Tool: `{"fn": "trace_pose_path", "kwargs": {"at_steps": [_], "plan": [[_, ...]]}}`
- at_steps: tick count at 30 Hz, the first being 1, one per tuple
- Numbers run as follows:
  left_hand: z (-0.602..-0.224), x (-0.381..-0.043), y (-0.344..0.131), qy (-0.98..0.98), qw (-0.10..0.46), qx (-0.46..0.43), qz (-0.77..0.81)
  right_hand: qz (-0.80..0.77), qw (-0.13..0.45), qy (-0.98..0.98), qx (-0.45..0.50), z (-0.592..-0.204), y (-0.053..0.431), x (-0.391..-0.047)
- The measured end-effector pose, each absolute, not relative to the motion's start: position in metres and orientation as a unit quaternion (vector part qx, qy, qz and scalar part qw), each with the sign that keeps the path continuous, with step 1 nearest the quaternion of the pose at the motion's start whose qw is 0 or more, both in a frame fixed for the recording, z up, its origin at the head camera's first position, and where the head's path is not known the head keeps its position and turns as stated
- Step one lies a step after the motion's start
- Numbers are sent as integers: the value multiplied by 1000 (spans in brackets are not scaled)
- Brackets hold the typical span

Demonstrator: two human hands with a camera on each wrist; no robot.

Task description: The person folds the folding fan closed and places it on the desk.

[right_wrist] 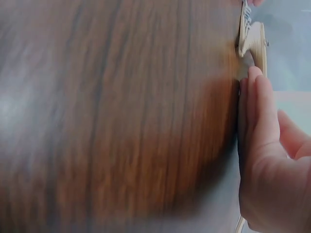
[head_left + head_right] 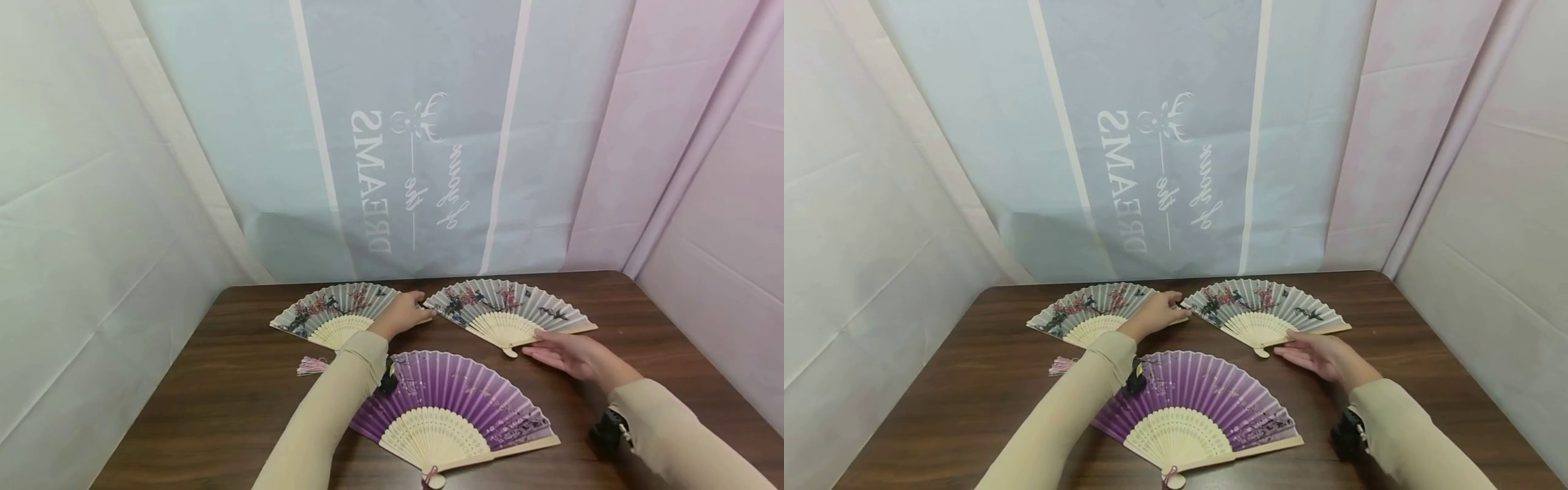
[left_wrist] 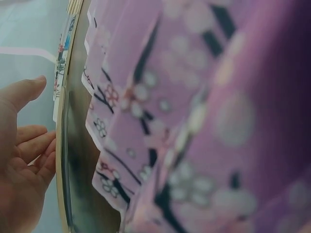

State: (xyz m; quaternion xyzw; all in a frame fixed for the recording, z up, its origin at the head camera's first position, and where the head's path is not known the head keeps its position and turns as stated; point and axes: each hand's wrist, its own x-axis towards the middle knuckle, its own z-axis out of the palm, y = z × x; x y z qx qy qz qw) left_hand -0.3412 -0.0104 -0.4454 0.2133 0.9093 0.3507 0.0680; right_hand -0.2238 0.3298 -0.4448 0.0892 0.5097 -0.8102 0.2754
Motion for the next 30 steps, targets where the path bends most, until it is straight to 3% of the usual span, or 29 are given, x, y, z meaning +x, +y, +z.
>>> {"fn": "trace_pose_path", "kwargs": {"at_steps": [12, 22, 30], "plan": [[-446, -341, -8, 910, 71, 229, 337, -823, 257, 491, 127, -448, 320, -230], [-448, -345, -10, 909, 64, 211, 354, -844, 279, 444, 107, -460, 322, -236], [-446, -344, -17, 894, 68, 189, 400, -860, 225, 440, 124, -449, 308, -225]]}}
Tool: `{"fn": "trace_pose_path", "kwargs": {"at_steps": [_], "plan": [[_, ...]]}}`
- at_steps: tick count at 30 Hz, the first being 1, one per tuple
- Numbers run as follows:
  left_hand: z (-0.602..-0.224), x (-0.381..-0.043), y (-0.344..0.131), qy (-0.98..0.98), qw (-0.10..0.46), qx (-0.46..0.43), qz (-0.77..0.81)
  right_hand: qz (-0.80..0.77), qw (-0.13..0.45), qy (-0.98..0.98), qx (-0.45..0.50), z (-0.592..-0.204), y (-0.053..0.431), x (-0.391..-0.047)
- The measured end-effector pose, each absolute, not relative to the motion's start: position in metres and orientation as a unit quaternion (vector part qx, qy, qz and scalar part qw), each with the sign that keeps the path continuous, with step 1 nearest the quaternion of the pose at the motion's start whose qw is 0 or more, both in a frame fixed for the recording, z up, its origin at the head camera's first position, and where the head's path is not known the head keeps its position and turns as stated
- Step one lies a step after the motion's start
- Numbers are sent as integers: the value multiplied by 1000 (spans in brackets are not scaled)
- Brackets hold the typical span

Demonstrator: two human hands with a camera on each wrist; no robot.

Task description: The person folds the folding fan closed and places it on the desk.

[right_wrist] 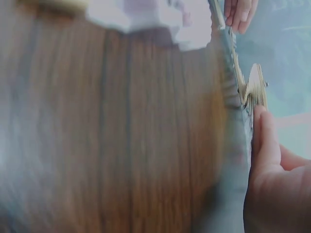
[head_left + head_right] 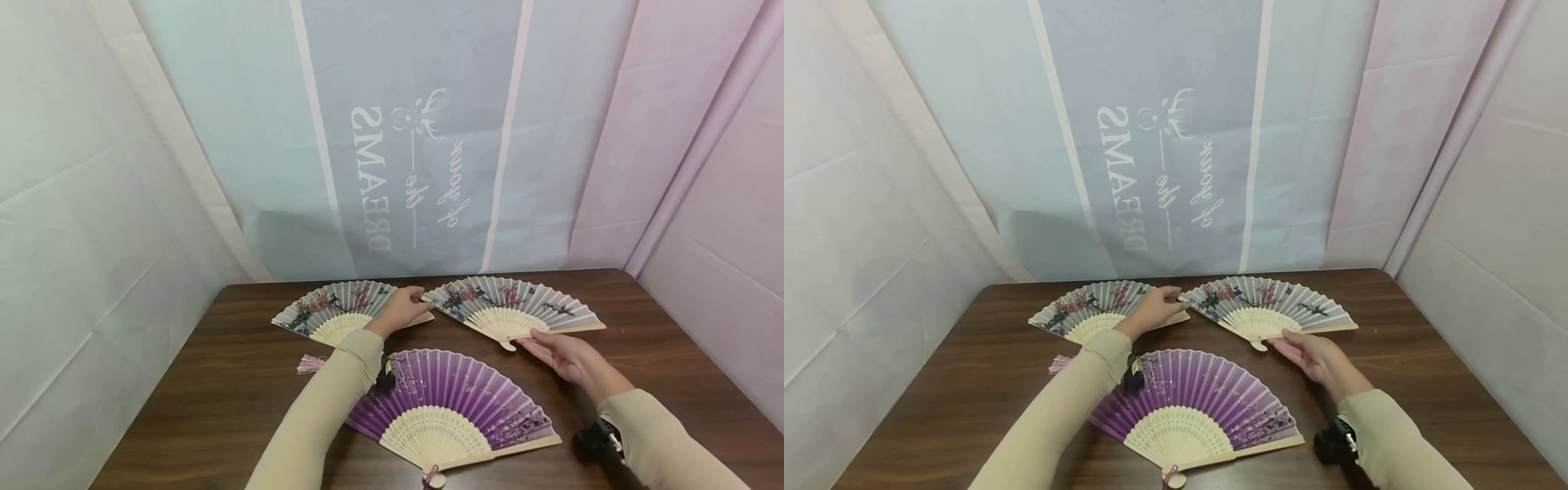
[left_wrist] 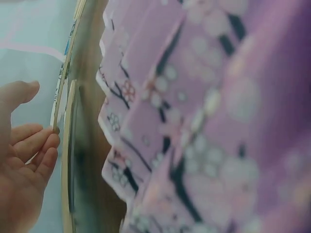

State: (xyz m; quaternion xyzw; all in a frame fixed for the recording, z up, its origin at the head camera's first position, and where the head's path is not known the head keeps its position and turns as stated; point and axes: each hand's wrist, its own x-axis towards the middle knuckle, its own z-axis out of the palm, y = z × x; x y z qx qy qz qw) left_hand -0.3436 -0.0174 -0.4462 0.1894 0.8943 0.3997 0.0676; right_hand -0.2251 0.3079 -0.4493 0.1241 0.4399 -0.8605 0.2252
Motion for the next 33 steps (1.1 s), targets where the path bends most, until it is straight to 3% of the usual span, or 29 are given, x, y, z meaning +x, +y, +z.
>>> {"fn": "trace_pose_path", "kwargs": {"at_steps": [14, 33], "plan": [[-432, -331, -47, 827, 78, 91, 549, -883, 159, 422, 132, -444, 276, -214], [-432, -303, -69, 729, -56, -31, 681, -869, 157, 456, 109, -436, 241, -202]]}}
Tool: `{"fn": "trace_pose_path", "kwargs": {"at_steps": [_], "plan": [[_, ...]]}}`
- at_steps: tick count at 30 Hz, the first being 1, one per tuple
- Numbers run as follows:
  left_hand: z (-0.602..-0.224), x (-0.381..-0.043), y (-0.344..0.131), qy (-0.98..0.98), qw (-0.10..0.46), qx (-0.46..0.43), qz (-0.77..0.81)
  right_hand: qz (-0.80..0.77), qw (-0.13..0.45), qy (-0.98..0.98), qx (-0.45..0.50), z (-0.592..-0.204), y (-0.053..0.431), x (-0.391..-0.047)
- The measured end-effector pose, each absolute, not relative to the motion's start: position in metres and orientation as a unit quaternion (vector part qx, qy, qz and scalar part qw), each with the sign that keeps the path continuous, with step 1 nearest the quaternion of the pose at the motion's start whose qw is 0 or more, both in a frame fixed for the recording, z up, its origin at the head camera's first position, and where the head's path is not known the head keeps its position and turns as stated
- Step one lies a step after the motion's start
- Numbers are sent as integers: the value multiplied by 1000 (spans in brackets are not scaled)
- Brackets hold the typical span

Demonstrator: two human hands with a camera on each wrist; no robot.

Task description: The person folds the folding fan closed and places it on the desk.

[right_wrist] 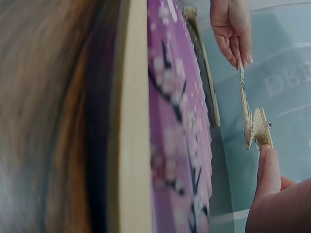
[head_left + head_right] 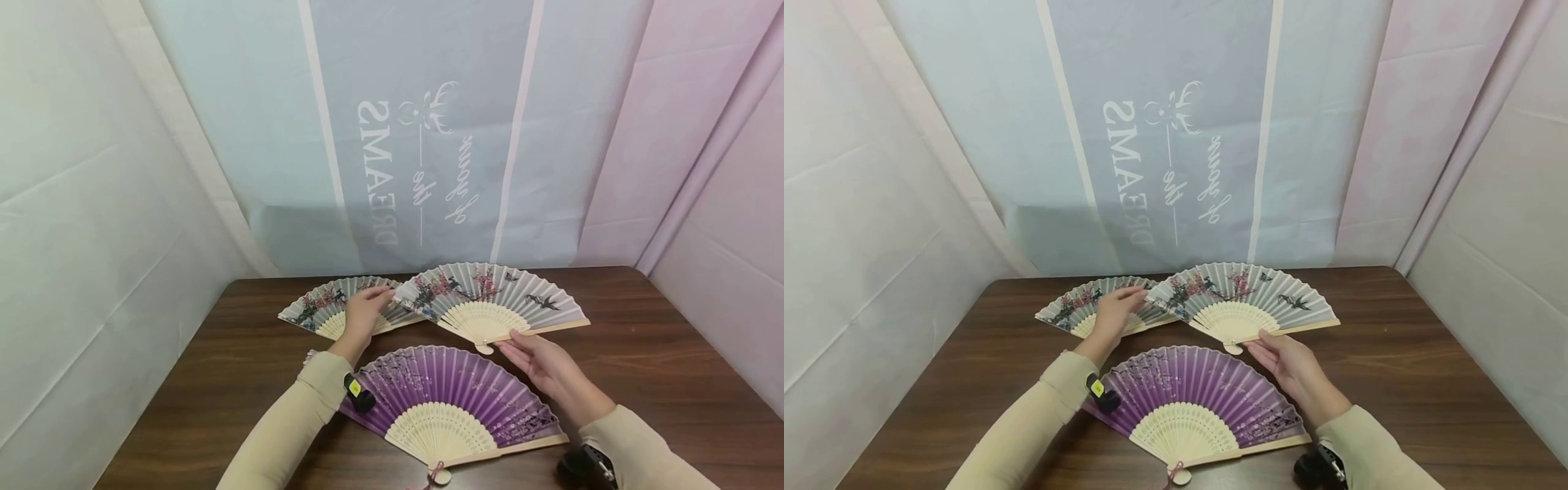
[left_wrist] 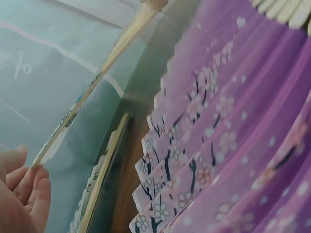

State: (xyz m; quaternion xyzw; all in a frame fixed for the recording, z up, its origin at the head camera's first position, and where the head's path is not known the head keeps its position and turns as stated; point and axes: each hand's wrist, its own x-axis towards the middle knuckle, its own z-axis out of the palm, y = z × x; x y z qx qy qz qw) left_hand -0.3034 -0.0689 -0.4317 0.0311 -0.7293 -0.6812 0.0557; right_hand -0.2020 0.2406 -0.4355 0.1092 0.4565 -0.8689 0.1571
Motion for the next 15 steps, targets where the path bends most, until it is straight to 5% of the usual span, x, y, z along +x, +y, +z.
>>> {"fn": "trace_pose_path", "kwargs": {"at_steps": [7, 15], "plan": [[-432, -293, -79, -736, 70, 63, -671, -871, 159, 453, 104, -434, 229, -197], [-426, -270, -80, -634, 20, 126, -763, -866, 164, 462, 99, -427, 222, -190]]}}
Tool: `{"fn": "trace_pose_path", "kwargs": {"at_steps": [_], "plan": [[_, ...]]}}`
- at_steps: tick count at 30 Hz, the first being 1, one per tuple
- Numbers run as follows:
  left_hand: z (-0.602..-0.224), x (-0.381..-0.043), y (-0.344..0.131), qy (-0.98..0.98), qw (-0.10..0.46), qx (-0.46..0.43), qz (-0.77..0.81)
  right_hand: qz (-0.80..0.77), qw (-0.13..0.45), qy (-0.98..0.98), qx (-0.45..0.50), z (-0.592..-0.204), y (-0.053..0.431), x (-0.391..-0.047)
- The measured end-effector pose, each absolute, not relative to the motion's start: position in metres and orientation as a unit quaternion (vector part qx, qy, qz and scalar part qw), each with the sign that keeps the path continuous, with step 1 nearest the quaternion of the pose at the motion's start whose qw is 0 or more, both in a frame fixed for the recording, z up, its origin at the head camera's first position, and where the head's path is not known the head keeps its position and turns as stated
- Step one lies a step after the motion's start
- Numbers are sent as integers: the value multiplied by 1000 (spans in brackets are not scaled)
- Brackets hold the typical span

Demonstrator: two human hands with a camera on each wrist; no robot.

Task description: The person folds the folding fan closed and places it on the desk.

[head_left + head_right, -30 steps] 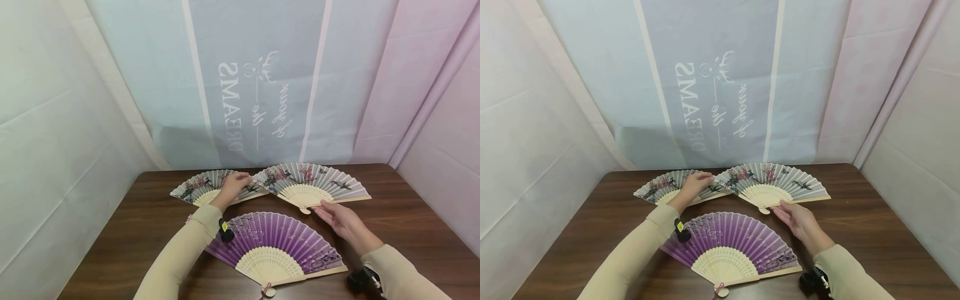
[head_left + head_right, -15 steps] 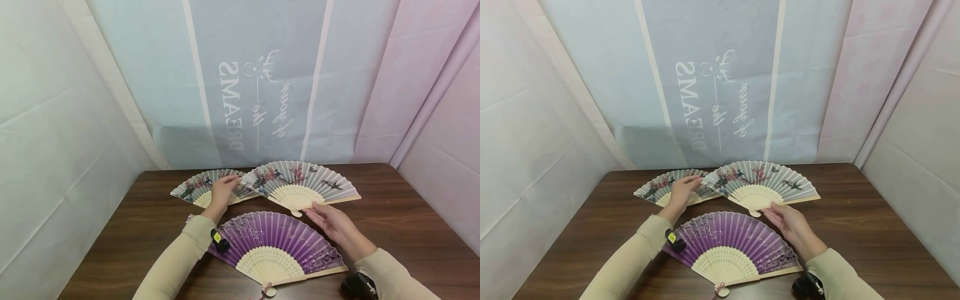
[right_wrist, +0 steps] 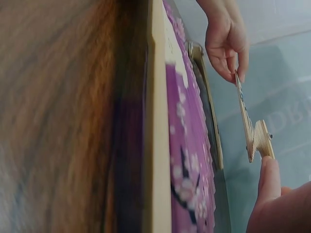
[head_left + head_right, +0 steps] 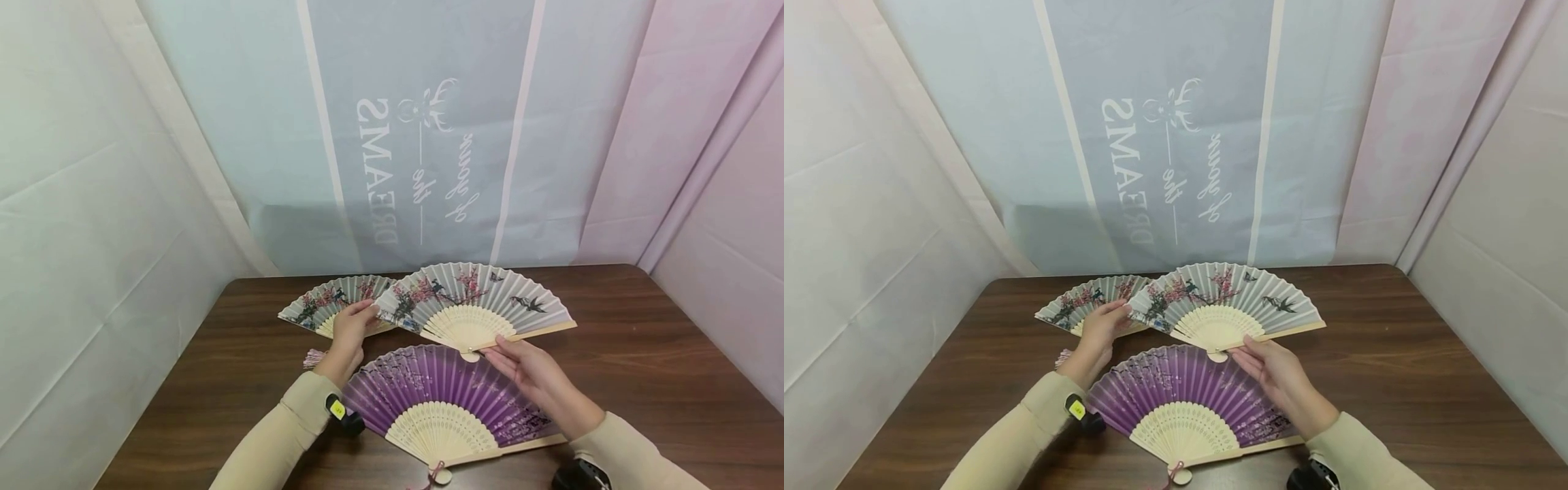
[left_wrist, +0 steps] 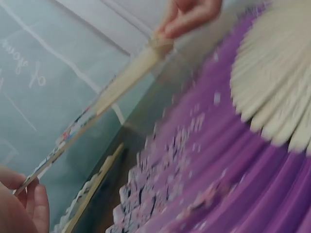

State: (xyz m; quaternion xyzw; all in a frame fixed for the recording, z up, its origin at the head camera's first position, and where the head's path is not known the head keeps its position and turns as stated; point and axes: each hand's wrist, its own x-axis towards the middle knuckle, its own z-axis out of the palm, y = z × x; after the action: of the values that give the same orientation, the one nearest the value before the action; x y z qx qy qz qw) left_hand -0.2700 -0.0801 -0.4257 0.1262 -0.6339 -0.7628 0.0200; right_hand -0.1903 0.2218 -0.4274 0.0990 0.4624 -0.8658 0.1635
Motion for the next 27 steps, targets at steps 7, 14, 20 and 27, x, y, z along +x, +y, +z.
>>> {"fn": "trace_pose_path", "kwargs": {"at_steps": [7, 14, 20, 27], "plan": [[-427, -251, -82, -553, -16, 153, -819, -870, 150, 457, 108, -427, 212, -184], [-429, -229, -74, -500, -41, 122, -856, -866, 146, 465, 116, -427, 199, -178], [-431, -215, -64, -490, -48, 98, -865, -864, 135, 471, 119, -429, 189, -174], [-431, -206, -59, -465, -59, 85, -879, -861, 132, 477, 118, -430, 182, -170]]}}
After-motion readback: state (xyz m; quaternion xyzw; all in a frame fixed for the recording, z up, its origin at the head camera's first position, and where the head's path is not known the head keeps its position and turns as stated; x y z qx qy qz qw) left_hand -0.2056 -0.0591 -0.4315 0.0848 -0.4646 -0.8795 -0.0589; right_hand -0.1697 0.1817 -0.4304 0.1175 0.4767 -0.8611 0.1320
